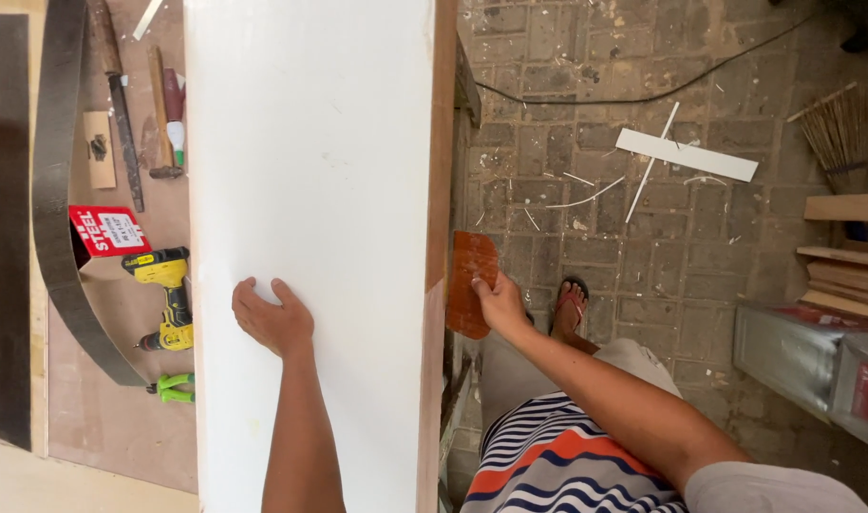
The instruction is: The person applies adhesive to the edge of a white board using a hand-held spreader, then pours liquid from a plastic bottle onto the spreader to continue the application.
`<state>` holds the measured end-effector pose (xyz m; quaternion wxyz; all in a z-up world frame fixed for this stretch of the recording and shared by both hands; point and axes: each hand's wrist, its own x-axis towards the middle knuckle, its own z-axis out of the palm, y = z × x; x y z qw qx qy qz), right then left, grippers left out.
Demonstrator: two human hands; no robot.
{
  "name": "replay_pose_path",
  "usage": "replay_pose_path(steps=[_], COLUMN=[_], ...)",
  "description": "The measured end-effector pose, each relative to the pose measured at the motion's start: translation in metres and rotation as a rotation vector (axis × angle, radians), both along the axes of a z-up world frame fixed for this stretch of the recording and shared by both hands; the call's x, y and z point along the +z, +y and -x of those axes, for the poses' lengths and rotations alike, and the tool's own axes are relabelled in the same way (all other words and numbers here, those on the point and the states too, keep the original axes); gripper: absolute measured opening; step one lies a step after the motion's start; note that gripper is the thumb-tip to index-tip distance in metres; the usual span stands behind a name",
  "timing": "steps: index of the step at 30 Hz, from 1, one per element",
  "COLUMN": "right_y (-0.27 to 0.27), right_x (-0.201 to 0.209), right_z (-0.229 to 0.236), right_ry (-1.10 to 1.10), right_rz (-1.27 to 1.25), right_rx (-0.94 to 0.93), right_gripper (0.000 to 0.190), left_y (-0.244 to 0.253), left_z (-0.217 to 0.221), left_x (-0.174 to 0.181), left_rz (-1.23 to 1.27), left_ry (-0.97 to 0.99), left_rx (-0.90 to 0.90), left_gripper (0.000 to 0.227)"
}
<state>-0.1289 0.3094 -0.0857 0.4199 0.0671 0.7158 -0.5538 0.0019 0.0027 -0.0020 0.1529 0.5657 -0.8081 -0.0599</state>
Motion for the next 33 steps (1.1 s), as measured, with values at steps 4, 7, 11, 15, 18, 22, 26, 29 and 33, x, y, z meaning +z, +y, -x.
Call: replay_pose_path(steps=[4, 7, 11, 15, 18, 22, 26, 29, 33], right_y=[-0.01, -0.006, 0.001, 0.012, 0.018, 0.037, 0.041, 0.03, 0.02], right_x=[0.033, 0.066, 0.092, 0.108, 0.124, 0.099, -0.019, -0.013, -0.007], right_z=[0.002, -0.001, -0.014, -0.022, -0.016, 0.02, -0.018, -0.038, -0.04], right_ry=[-0.032, -0.034, -0.009, 0.009, 0.0, 0.077, -0.028, 0.025, 0.013], right_rz=[0.03, 0.006, 0.058, 0.286, 0.465, 0.267, -0.052, -0.049, 0.027], right_rx=[0.05, 0.072, 0.07, -0.036, -0.149, -0.206, -0.096, -0.011, -0.002], right_gripper=[0.032, 0.03, 0.031, 0.027, 0.02, 0.028, 0.037, 0.026, 0.021], left_y=[0.0, 0.0, 0.0, -0.001, 0.0, -0.001, -0.001, 0.0, 0.004], left_z=[0.002, 0.001, 0.0, -0.002, -0.003, -0.002, 0.002, 0.002, 0.007], left_x=[0.004, 0.004, 0.004, 0.001, 0.0, 0.001, 0.004, 0.004, 0.008], left_rz=[0.0, 0.015, 0.026, 0.034, 0.019, 0.024, 0.015, 0.0, -0.02], left_ry=[-0.018, -0.017, -0.017, -0.026, -0.017, 0.005, -0.012, -0.017, -0.029], left_rx=[0.002, -0.017, -0.029, -0.038, -0.034, -0.038, -0.023, 0.001, 0.032], left_gripper=[0.031, 0.03, 0.031, 0.032, 0.032, 0.031, 0.031, 0.032, 0.03])
